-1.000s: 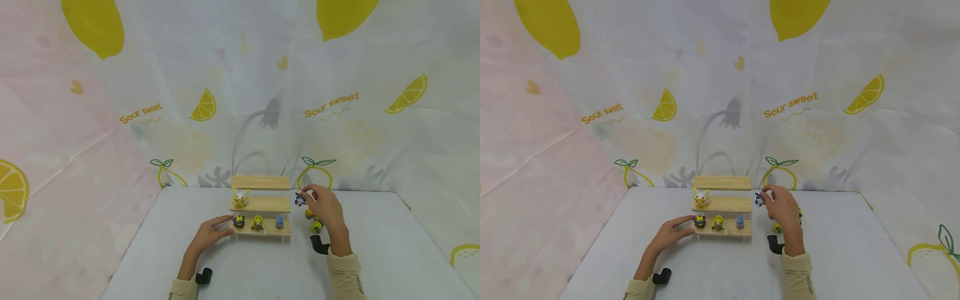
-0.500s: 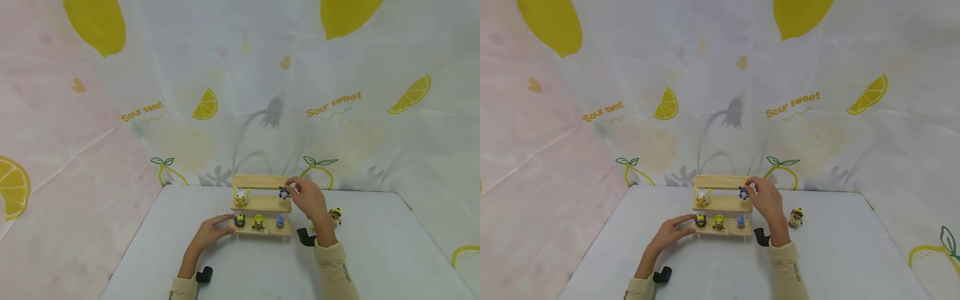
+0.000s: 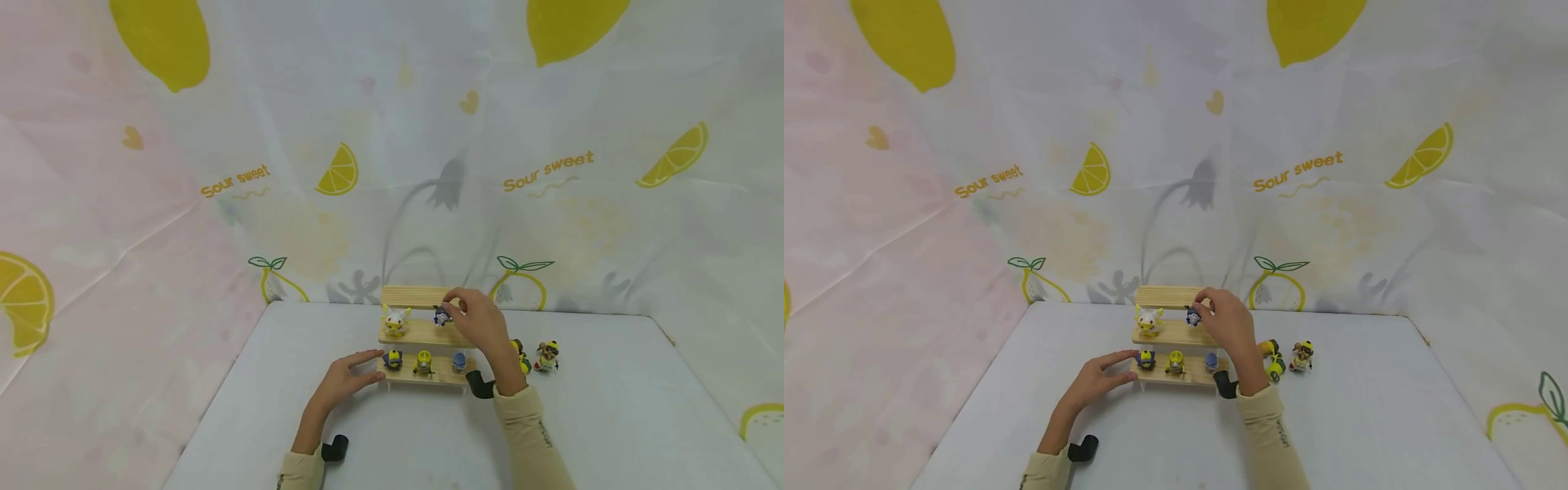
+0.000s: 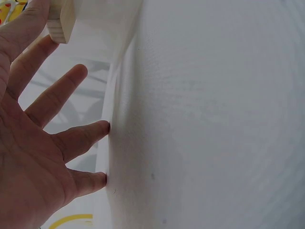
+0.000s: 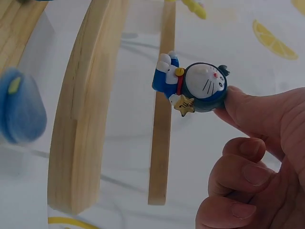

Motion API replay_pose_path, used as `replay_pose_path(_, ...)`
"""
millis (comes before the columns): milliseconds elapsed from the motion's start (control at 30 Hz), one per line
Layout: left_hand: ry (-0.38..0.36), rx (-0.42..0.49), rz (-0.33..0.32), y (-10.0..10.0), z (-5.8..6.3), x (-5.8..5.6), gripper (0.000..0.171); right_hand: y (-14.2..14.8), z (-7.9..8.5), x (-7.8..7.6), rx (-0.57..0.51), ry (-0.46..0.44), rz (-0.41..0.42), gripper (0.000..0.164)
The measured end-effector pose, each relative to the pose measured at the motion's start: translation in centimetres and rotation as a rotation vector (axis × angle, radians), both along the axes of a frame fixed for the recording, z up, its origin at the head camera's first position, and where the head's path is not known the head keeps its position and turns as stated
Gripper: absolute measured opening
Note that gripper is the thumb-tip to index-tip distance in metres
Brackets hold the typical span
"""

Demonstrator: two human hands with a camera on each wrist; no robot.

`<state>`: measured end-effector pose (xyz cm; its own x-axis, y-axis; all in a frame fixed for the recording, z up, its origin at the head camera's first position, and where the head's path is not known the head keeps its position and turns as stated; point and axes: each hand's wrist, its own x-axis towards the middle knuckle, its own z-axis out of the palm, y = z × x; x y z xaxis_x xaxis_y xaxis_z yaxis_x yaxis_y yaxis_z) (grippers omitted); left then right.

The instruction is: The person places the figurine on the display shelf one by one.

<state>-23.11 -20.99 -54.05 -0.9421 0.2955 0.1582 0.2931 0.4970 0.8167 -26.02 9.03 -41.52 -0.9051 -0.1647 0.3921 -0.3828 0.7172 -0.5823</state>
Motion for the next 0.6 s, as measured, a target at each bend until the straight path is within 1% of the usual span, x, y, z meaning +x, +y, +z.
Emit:
replay_pose_path(167,-0.003,-0.001,-0.002,-0.1,0.0,0.0,0.054,-0.9,-0.4,-0.2,0.02,-0.013,0.011,0.009)
replay_pose_path(400,0.0,-0.019,0.0,-0.1,-0.1,-0.1,0.054,-1.9,-1.0,-0.3,0.031,-0.073,0.021,0.009)
replay_pose_path(600,0.004,-0.012,-0.003,-0.1,0.0,-0.1,0.054,-2.6,-0.9,-0.2,0.031,-0.072,0.011,0.008)
